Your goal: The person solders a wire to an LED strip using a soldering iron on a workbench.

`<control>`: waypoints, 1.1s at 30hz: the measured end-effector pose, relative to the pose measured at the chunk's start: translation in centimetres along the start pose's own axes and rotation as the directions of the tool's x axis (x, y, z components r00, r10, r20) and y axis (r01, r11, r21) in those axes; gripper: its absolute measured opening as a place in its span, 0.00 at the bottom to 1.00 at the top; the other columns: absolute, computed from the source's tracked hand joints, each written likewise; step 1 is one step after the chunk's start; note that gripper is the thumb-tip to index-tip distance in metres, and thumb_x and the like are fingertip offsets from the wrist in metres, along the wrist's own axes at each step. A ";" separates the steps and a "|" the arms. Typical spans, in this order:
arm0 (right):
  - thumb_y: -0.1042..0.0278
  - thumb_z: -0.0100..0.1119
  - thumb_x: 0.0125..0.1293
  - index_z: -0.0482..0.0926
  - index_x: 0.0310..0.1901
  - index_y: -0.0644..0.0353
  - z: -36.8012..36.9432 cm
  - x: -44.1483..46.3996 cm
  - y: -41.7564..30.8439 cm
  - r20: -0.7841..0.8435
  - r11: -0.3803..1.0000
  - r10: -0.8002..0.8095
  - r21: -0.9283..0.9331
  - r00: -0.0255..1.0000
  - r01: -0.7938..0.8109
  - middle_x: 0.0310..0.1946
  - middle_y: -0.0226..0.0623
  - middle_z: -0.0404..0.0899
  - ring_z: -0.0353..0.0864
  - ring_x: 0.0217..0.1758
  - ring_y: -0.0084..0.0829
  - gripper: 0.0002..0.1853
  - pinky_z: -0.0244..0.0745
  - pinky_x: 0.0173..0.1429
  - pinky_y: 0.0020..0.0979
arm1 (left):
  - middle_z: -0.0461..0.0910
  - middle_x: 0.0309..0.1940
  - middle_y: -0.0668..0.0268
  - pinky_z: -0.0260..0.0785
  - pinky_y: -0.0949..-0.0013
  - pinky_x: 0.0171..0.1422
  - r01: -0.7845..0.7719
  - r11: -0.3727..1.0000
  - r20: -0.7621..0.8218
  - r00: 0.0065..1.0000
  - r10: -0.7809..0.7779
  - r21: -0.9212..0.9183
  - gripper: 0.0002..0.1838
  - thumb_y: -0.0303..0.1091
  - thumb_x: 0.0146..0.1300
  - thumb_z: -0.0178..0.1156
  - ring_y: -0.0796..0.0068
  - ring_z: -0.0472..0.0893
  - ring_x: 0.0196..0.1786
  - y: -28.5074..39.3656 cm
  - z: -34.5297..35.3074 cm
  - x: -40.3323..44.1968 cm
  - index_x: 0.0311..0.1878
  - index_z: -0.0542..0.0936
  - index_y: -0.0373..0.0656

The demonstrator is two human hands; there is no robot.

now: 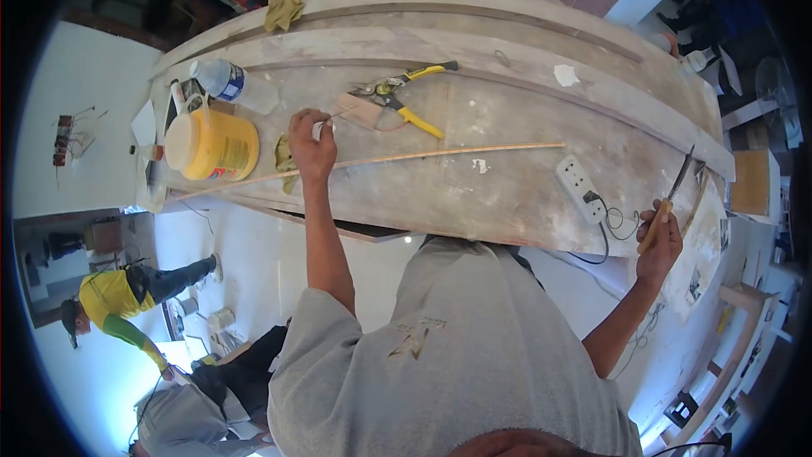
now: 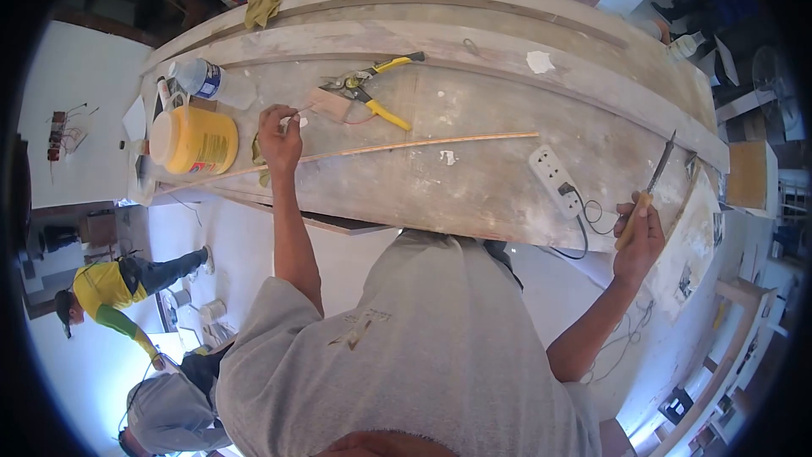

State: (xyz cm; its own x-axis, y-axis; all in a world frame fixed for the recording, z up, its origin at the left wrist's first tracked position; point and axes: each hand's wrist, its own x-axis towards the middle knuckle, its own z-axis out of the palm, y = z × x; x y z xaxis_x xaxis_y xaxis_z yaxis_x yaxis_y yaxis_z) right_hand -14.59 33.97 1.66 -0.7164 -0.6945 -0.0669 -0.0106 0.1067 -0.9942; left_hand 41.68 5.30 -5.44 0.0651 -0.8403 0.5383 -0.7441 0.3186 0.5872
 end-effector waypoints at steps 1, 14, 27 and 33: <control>0.60 0.58 0.79 0.81 0.61 0.70 1.0 -0.2 -0.3 0.000 1.000 0.011 0.001 1.000 -0.011 0.36 0.35 0.85 0.74 0.29 0.19 0.21 0.69 0.35 0.22 | 0.85 0.53 0.59 0.74 0.57 0.61 -0.204 0.976 0.049 0.979 0.200 0.079 0.09 0.23 0.59 0.69 0.59 0.82 0.58 -0.6 -0.3 0.8 0.43 0.87 0.44; 0.60 0.59 0.79 0.81 0.60 0.71 2.8 -1.2 -0.5 -0.008 0.997 0.032 -0.076 0.999 -0.033 0.37 0.36 0.86 0.76 0.29 0.20 0.21 0.70 0.34 0.22 | 0.82 0.47 0.64 0.59 0.49 0.72 -0.613 0.788 0.690 0.549 0.472 -0.051 0.11 0.21 0.55 0.61 0.59 0.80 0.61 -3.3 2.6 5.3 0.40 0.84 0.46; 0.58 0.64 0.77 0.85 0.54 0.66 -1.7 4.5 0.9 0.012 0.993 0.119 0.002 0.993 -0.119 0.36 0.35 0.88 0.78 0.28 0.18 0.18 0.72 0.33 0.23 | 0.82 0.43 0.65 0.63 0.55 0.64 -0.660 0.689 0.623 0.412 0.665 -0.299 0.09 0.21 0.56 0.67 0.62 0.81 0.55 21.0 7.4 5.7 0.39 0.85 0.45; 0.58 0.64 0.76 0.85 0.55 0.66 -2.6 5.3 1.8 0.041 0.986 0.169 -0.016 0.985 -0.168 0.36 0.35 0.88 0.78 0.28 0.18 0.18 0.72 0.32 0.23 | 0.83 0.45 0.66 0.64 0.54 0.64 -0.638 0.575 0.553 0.267 0.789 -0.512 0.09 0.24 0.58 0.66 0.64 0.81 0.56 30.2 23.0 2.4 0.42 0.86 0.46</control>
